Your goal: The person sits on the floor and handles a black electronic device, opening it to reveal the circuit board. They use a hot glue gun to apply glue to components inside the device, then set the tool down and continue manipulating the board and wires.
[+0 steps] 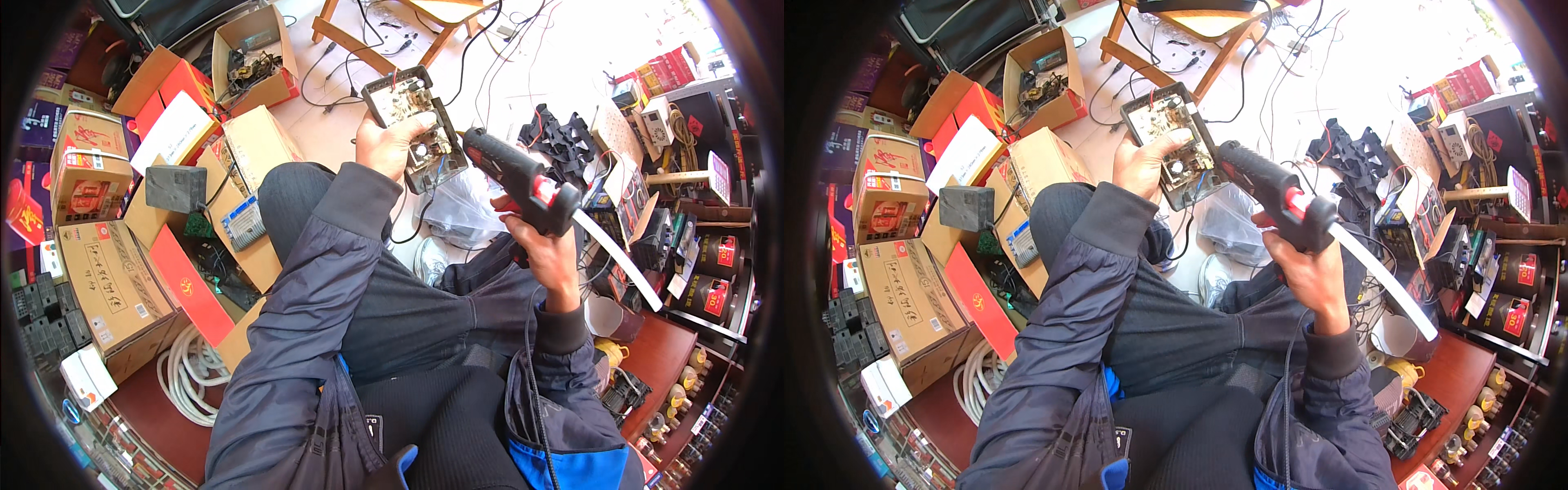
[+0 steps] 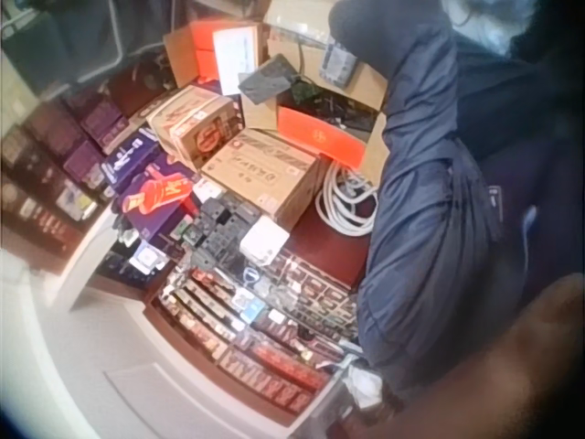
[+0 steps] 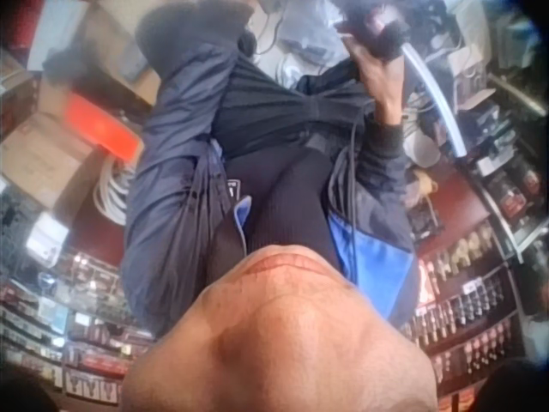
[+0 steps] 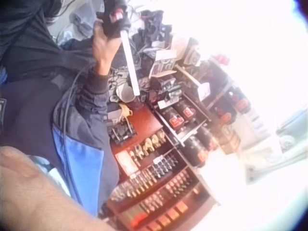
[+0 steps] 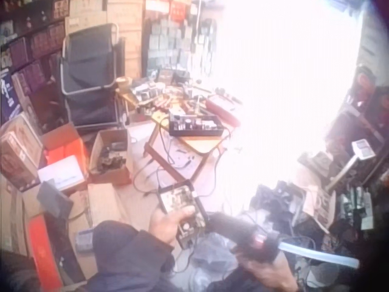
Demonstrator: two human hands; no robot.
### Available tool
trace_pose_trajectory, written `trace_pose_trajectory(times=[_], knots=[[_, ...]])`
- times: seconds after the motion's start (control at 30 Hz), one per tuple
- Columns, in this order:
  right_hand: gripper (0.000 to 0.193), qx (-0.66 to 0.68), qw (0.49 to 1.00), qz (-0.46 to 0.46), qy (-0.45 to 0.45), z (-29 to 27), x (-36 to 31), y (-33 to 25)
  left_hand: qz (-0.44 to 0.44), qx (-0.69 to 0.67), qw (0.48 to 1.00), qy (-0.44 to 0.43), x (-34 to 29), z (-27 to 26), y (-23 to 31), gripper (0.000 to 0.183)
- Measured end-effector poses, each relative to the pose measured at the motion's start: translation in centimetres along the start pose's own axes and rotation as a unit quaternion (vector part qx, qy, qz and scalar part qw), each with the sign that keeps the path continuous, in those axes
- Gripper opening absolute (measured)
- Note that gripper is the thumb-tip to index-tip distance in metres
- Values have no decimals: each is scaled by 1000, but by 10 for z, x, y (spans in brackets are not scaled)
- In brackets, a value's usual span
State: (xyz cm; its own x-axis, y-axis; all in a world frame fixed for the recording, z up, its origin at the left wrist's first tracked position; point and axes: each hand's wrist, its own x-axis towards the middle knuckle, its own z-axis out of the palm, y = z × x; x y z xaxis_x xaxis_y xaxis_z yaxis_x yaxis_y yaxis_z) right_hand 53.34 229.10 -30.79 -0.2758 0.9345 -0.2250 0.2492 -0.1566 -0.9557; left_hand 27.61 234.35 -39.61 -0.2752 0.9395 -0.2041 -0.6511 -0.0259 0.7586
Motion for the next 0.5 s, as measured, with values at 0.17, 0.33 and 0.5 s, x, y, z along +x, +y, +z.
trace_pose_trajectory(times=[0.17, 0.33, 0.5], knots=[[34, -52, 999, 2, 4, 7, 5, -2, 1, 15, 1000, 7, -3, 5, 5, 36], [33, -60, 998, -14, -3, 8, 10, -1, 2, -4, 1000, 7, -3, 5, 6, 36], [31, -59, 998, -11, -11, 4, 8, -1, -1, 16, 1000, 16, 1, 1, 3, 37]])
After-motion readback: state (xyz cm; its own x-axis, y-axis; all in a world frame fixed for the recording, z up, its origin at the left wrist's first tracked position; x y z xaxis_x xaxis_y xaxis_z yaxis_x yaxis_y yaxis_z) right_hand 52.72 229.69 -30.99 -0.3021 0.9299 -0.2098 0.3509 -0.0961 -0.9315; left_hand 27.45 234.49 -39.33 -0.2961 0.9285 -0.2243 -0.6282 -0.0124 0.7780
